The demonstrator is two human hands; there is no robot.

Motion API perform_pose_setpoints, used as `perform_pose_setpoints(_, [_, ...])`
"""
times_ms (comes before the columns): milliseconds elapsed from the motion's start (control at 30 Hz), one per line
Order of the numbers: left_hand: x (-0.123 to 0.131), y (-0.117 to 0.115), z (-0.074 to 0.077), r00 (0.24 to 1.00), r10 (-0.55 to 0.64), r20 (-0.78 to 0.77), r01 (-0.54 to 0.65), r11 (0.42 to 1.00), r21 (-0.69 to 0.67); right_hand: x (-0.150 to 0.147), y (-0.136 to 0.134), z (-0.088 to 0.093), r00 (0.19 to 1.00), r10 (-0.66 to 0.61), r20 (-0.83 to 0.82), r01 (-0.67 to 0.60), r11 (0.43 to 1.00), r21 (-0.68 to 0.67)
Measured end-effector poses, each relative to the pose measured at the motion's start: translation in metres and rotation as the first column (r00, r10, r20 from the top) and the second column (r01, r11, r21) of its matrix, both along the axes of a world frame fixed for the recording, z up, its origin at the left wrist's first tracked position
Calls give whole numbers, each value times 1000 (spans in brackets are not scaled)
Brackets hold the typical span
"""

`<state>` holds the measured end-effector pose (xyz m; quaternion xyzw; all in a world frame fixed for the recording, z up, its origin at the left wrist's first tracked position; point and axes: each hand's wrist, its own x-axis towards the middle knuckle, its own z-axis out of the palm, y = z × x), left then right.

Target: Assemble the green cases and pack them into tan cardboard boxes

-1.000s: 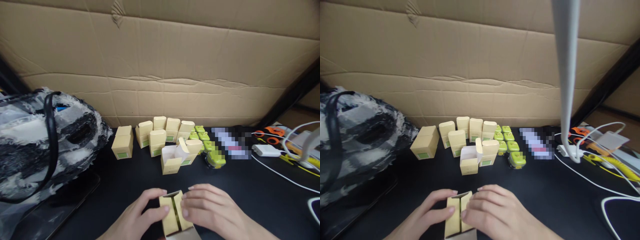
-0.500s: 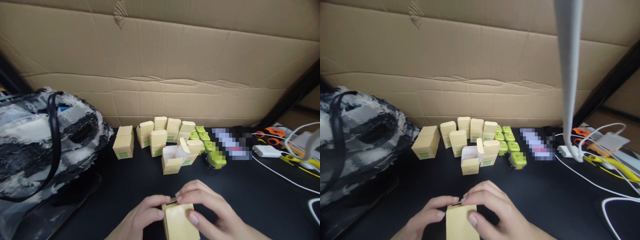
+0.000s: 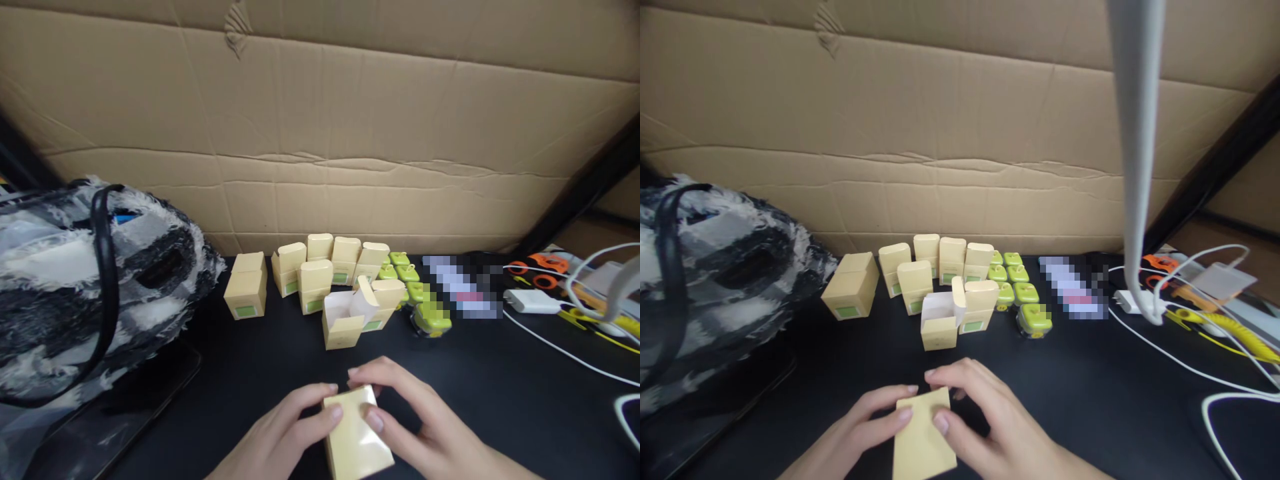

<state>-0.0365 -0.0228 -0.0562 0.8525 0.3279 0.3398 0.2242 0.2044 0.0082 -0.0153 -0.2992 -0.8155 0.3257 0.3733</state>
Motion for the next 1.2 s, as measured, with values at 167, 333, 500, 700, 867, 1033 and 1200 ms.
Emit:
perform_pose_setpoints(167, [2, 0, 2, 1000, 6, -16, -6, 1000, 13, 0, 1, 2, 992, 5, 125, -27, 984, 178])
perform_pose_setpoints(333, [3, -1, 6, 995, 52, -82, -47, 997, 61, 2, 0, 4, 952, -91, 292, -34, 917, 397])
perform_pose_setpoints(500, [-3, 7, 7, 989, 68, -129, -39, 974, 221, 4, 2, 3, 937, -77, 341, -76, 907, 414])
perform_pose_setpoints(700, [-25, 31, 52, 938, 123, -325, 39, 893, 449, 9, 8, 7, 893, -124, 433, -156, 817, 556])
perform_pose_setpoints(867, [-57, 48, 89, 776, 303, -554, -89, 921, 380, 13, 7, 17, 925, -204, 319, -98, 686, 721])
perform_pose_setpoints(1033, [-93, 65, 81, 678, 418, -605, -214, 899, 381, 10, 5, 22, 934, -258, 248, -36, 622, 782])
perform_pose_setpoints(1200, [-100, 75, 71, 680, 469, -563, -260, 873, 413, 10, 6, 13, 945, -261, 195, 36, 680, 733])
